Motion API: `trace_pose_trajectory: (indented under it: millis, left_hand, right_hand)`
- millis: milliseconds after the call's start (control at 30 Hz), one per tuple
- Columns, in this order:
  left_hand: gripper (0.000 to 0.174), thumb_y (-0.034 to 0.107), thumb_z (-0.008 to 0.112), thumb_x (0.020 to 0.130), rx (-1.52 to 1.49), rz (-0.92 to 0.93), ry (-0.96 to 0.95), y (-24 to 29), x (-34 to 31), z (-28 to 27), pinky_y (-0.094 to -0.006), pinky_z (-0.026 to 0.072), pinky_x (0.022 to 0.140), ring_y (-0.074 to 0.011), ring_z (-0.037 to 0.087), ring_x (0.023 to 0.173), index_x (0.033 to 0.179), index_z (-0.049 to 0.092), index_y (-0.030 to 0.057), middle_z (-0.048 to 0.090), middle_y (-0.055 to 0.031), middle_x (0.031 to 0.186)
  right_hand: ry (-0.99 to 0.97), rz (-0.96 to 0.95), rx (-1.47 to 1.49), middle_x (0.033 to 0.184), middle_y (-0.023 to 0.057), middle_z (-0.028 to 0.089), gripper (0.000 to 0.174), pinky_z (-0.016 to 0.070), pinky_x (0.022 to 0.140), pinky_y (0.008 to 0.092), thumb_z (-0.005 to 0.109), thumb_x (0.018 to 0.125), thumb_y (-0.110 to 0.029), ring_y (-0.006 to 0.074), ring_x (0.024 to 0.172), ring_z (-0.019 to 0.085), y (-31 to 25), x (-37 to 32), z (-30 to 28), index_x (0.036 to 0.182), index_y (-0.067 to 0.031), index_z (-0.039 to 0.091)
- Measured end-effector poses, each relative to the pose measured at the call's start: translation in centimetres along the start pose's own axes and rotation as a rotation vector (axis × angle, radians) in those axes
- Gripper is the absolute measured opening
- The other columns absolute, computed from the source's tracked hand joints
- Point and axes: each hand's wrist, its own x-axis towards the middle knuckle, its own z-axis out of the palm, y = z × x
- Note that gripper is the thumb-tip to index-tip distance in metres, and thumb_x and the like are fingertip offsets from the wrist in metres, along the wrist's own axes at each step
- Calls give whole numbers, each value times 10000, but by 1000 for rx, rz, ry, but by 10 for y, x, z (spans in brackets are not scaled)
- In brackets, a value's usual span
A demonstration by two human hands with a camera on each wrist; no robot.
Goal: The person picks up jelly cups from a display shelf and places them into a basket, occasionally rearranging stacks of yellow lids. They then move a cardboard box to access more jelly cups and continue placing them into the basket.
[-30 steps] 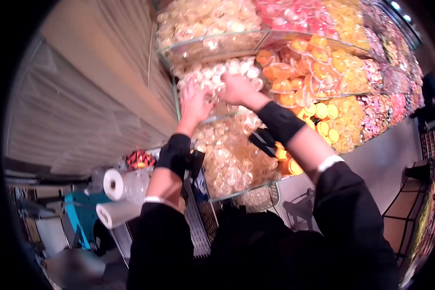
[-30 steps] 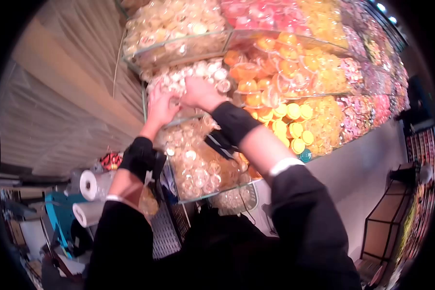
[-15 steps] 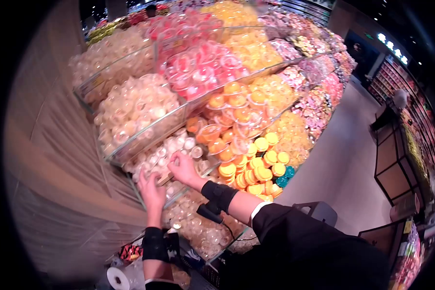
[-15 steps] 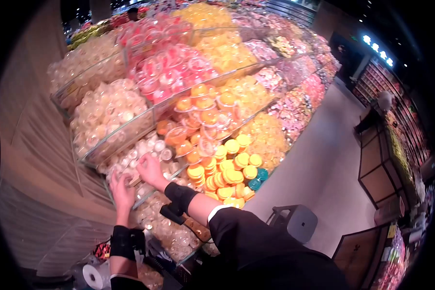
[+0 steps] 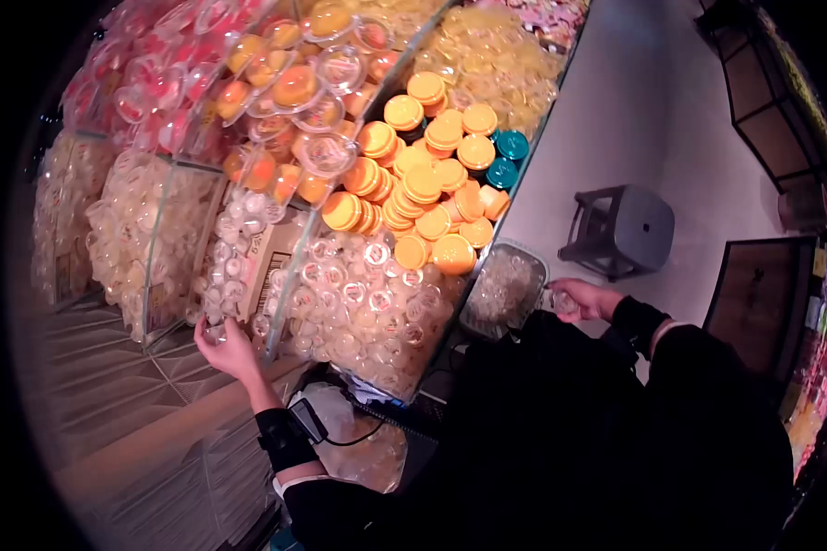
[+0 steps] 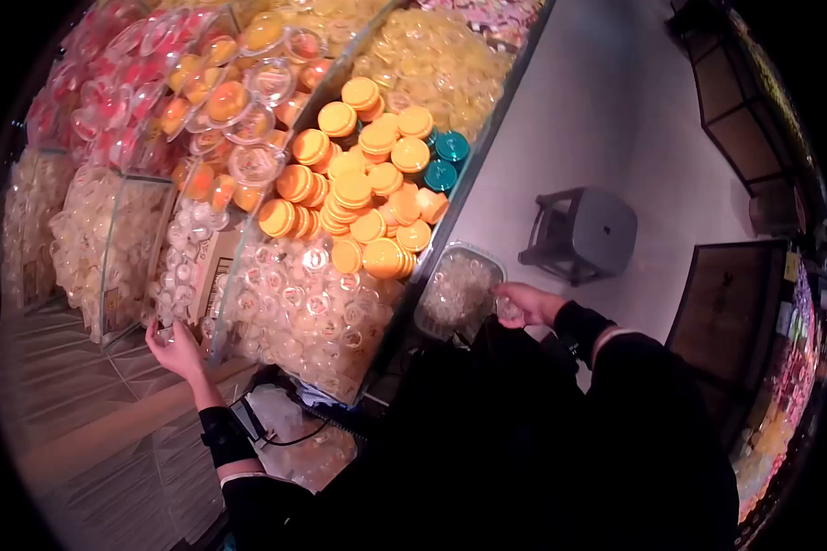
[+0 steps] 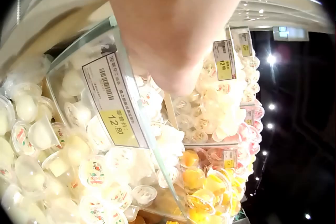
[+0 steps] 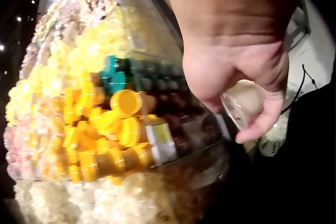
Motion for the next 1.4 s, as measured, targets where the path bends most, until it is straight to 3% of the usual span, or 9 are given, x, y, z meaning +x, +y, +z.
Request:
trace_pose_trajectory:
  millis: [100, 233, 367, 600, 700, 900, 967, 1200, 1400]
  left_hand:
    - [393, -12, 633, 738, 151, 354, 36, -9, 5, -8, -280, 489, 712, -176, 567, 848, 1122, 552, -3, 551, -97, 1120]
    - [422, -42, 594, 750, 17, 246, 24, 84, -35, -12, -267, 494, 709, -161, 567, 837, 1162, 525, 15, 546, -111, 1147]
    - [454, -18, 498, 721, -252, -101, -778, 170, -137, 6, -288, 526, 705, -166, 586, 825, 1172, 500, 33, 537, -137, 1200]
    - [414, 70, 566, 852, -560, -1588, -1396, 75, -374, 144, -283, 510, 632, -150, 579, 769, 1250, 449, 73, 539, -123, 1056]
    - [431, 158, 589, 876, -964, -1361, -1665, -77, -434, 214, -313, 523, 712, -171, 588, 902, 1272, 437, 80, 542, -122, 1124]
    - [521, 297, 581, 912, -555, -1268, -1661, 25, -335, 147, -312, 391, 984, -163, 460, 1206, 1354, 418, 73, 512, -70, 1283]
    - [595, 411, 586, 902, -354, -732, -1751, 83, -278, 119, -331, 395, 992, -188, 474, 1205, 1367, 420, 79, 500, -62, 1306]
    - [304, 149, 509, 949, -365, -173, -341, 103, -68, -8, -238, 452, 814, -88, 542, 945, 1200, 532, -20, 622, -67, 1065]
    - [656, 261, 702, 745, 450, 166, 75, 2, 15, 16, -438, 314, 1046, -389, 342, 1272, 1282, 437, -8, 354, -251, 1362]
  right_hand:
    - [139, 72, 143, 1432, 181, 261, 578, 561, 746, 511, 452, 936, -404, 481, 966, 559, 7, 51, -12, 1399, -102, 281]
    - [393, -25, -570, 1296, 193, 465, 469, 583, 701, 474, 387, 944, -311, 385, 1027, 595, 23, 75, 2, 1367, -109, 403]
    - [251, -133, -424, 1125, 166, 528, 412, 573, 669, 418, 382, 948, -277, 308, 871, 608, 34, 45, -13, 1312, -95, 445]
    - [284, -242, -36, 932, 140, 570, 310, 562, 644, 395, 347, 939, -210, 234, 736, 605, 60, 12, -52, 1169, -45, 474]
    - [317, -198, -38, 987, 146, 568, 324, 582, 654, 385, 346, 951, -205, 236, 762, 615, 65, 11, -66, 1200, -38, 467]
    - [284, -319, -129, 973, 109, 582, 338, 548, 618, 323, 403, 953, -222, 207, 758, 600, 55, -9, -54, 1221, -35, 490]
    - [249, -426, -305, 806, 64, 608, 265, 467, 492, 249, 426, 918, -108, 155, 559, 561, 33, -14, -30, 1144, -35, 544]
    - [-781, -445, -1090, 1237, 86, 513, 460, 480, 907, 301, 581, 891, -14, 170, 1139, 512, -90, -139, 208, 1325, -46, 435]
    - [-283, -1460, -1256, 1211, 218, 486, 676, 420, 949, 409, 744, 727, -251, 351, 1112, 507, -141, -72, 449, 1267, 32, 451]
